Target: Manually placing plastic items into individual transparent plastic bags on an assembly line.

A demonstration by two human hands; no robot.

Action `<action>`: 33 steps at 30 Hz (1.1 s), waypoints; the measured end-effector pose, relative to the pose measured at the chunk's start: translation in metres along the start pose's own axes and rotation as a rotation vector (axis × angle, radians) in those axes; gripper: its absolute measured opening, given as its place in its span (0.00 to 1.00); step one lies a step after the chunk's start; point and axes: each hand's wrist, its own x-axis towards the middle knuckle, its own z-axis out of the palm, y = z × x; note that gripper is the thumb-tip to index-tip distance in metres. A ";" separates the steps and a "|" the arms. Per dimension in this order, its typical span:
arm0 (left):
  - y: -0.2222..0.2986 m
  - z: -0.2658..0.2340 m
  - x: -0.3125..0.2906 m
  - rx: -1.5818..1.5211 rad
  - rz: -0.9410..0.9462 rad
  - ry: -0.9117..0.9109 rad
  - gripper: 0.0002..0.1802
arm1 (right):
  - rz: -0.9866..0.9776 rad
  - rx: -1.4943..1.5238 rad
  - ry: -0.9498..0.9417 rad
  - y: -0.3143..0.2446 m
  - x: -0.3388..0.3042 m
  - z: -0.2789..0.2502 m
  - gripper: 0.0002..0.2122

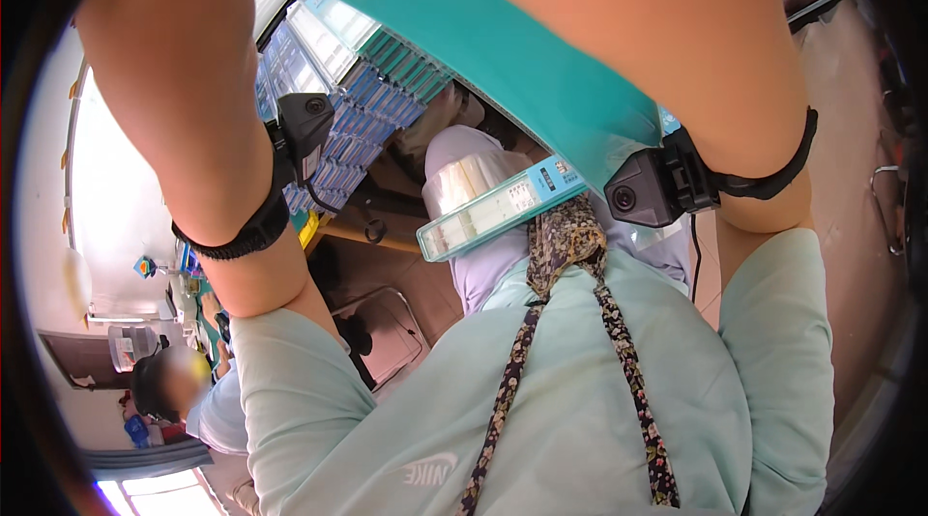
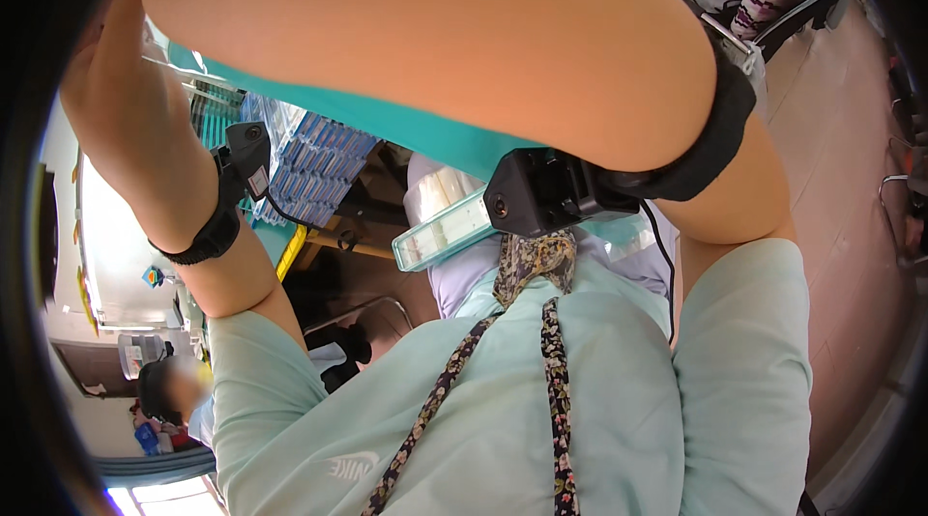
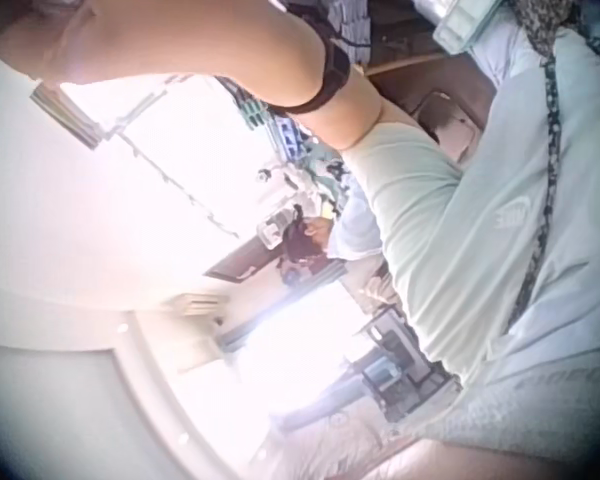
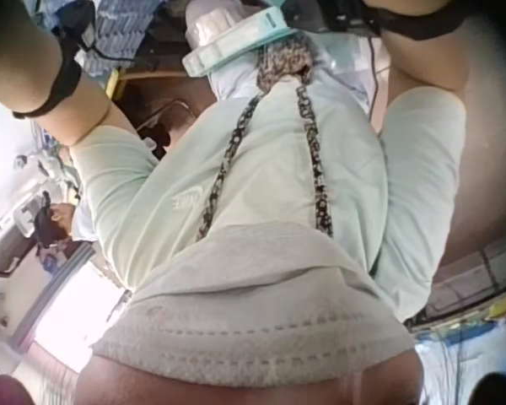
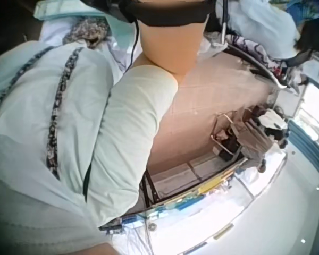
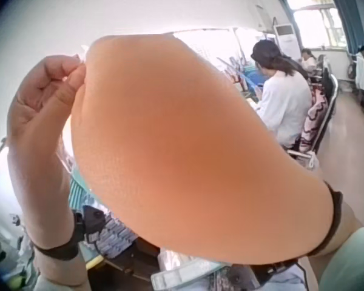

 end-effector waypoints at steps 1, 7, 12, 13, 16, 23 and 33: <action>-0.001 -0.001 -0.001 -0.003 -0.001 -0.001 0.07 | -0.005 -0.013 0.001 0.001 -0.001 -0.002 0.16; 0.010 -0.020 -0.004 -0.064 -0.214 0.217 0.07 | -0.043 -0.052 -0.022 0.003 -0.004 -0.004 0.16; 0.017 -0.033 -0.010 -0.129 -0.391 0.418 0.07 | -0.078 -0.107 -0.038 0.007 -0.004 -0.009 0.16; 0.017 -0.037 -0.011 -0.143 -0.423 0.461 0.07 | -0.088 -0.120 -0.041 0.008 -0.003 -0.010 0.16; 0.012 -0.060 -0.019 -0.497 -0.540 0.180 0.07 | -0.115 -0.157 -0.056 0.010 0.001 -0.015 0.16; 0.034 -0.002 -0.053 -0.776 -0.613 0.212 0.06 | -0.243 -0.225 -0.184 0.008 0.027 -0.011 0.16; 0.055 0.023 -0.050 -0.386 -0.896 0.045 0.30 | -0.133 0.287 -0.415 -0.019 0.079 0.040 0.13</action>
